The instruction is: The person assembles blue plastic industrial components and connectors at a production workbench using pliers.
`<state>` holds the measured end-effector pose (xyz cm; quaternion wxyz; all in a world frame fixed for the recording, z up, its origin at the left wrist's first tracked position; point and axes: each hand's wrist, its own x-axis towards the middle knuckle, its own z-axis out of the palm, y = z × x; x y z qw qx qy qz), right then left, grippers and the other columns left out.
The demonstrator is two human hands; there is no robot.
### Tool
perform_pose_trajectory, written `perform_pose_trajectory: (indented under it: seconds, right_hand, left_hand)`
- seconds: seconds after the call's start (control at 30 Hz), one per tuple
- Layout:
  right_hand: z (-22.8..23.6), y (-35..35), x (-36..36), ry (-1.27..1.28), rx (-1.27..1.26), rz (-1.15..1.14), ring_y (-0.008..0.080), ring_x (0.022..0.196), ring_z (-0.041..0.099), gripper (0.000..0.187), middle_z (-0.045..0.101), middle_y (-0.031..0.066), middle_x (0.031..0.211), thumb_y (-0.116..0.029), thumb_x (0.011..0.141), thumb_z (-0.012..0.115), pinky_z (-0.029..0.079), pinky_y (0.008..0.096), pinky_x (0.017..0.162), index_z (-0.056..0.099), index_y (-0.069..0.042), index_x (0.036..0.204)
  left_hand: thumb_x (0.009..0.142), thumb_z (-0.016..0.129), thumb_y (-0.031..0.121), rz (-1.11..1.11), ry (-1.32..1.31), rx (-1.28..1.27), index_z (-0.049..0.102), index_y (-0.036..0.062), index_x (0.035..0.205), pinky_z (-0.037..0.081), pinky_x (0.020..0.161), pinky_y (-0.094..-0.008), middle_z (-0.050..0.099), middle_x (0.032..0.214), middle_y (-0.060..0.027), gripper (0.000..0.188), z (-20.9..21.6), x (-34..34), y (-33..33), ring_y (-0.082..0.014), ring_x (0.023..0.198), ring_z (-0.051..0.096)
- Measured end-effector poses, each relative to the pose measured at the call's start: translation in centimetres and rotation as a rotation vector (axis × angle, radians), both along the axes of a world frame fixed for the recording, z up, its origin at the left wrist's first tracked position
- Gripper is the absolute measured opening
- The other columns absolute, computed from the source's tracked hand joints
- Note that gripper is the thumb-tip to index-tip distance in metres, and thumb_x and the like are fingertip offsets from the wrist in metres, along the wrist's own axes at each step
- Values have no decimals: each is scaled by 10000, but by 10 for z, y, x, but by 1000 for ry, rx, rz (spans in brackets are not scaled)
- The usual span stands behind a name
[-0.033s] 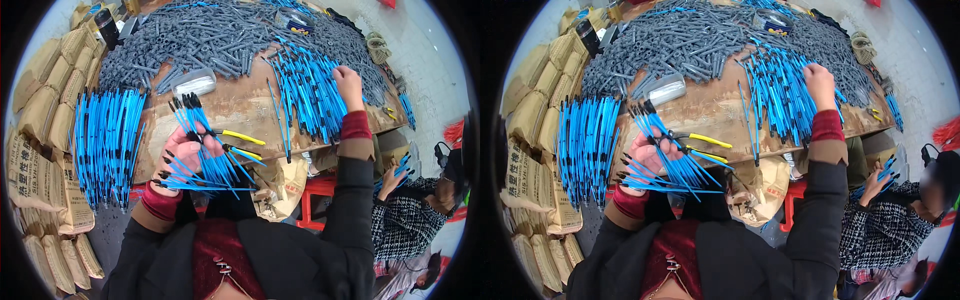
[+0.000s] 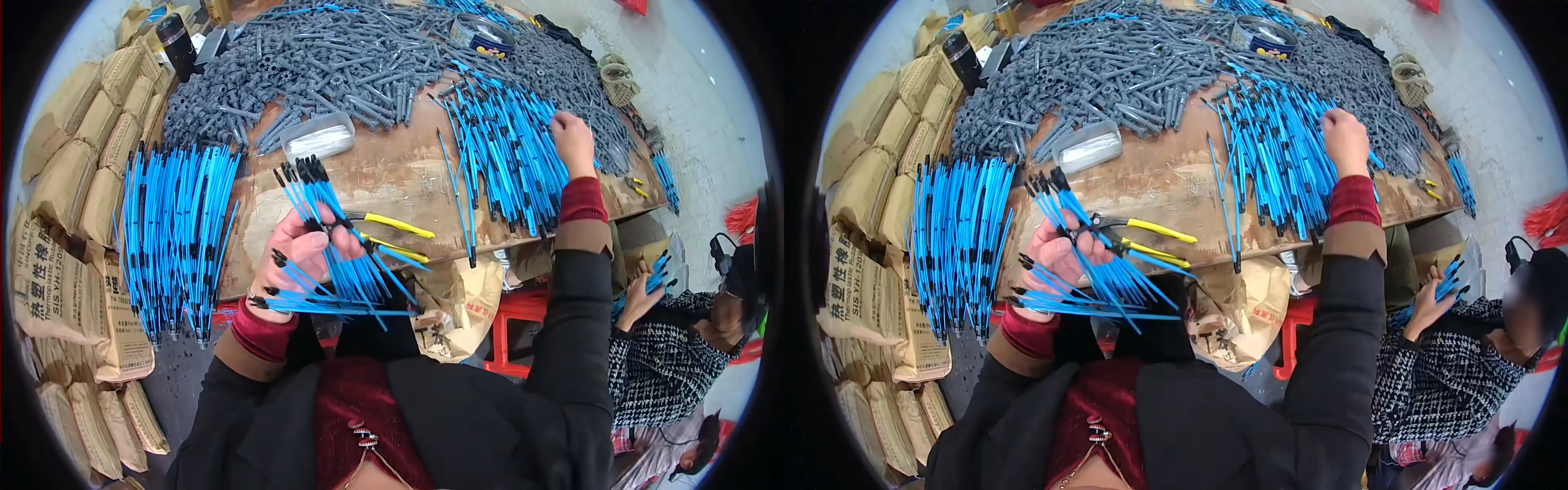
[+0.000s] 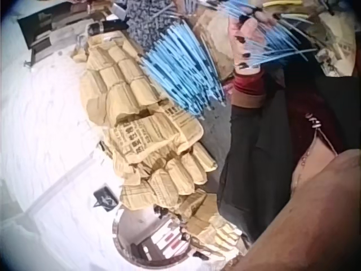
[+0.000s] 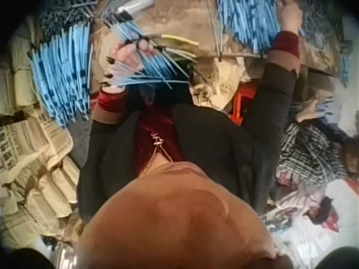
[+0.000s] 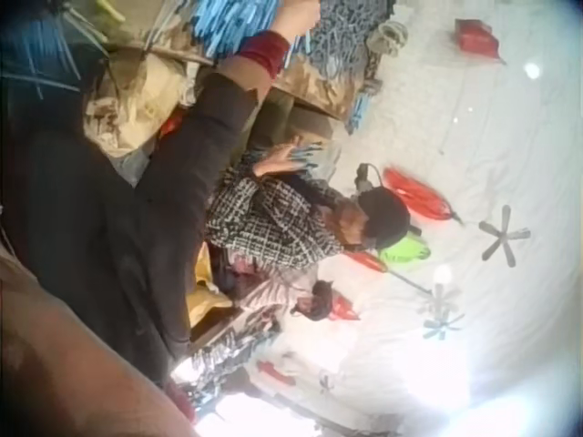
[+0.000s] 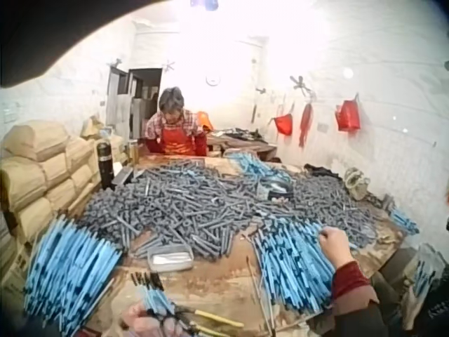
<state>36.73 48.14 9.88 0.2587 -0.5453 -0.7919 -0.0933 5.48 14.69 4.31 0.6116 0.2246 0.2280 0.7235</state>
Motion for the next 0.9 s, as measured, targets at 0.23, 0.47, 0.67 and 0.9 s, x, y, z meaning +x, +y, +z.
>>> perform_pose_trajectory:
  seconds: [0.23,0.47,0.67,0.9]
  right_hand:
    - [9,1,-11,509,-405,-10,319,807,643,256,670,145,821,-263,783,608,495,406,747,669,-57,922]
    - [-26,48,25,-7,-181,-108,334,857,637,262,657,195,866,-265,751,645,495,408,790,678,-53,903]
    - [-36,47,0,-181,-332,-163,336,852,636,268,656,200,872,-262,701,685,494,393,781,683,-47,862]
    - [-63,66,14,-198,-217,-168,366,869,619,258,645,217,877,-245,726,647,489,426,792,647,0,806]
  left_hand:
    - [797,555,0,-142,120,172,541,28,1007,522,673,-378,613,850,-140,213,0,-34,-49,-276,737,628]
    - [826,617,88,-19,290,111,547,18,972,502,612,-367,600,812,-131,177,12,-22,-38,-253,674,616]
    - [835,619,112,-179,133,61,547,17,962,481,601,-337,611,813,-138,174,6,-40,-36,-219,659,597]
    - [844,614,117,-16,350,-29,557,26,996,443,598,-286,623,823,-134,186,21,-26,-56,-175,663,567]
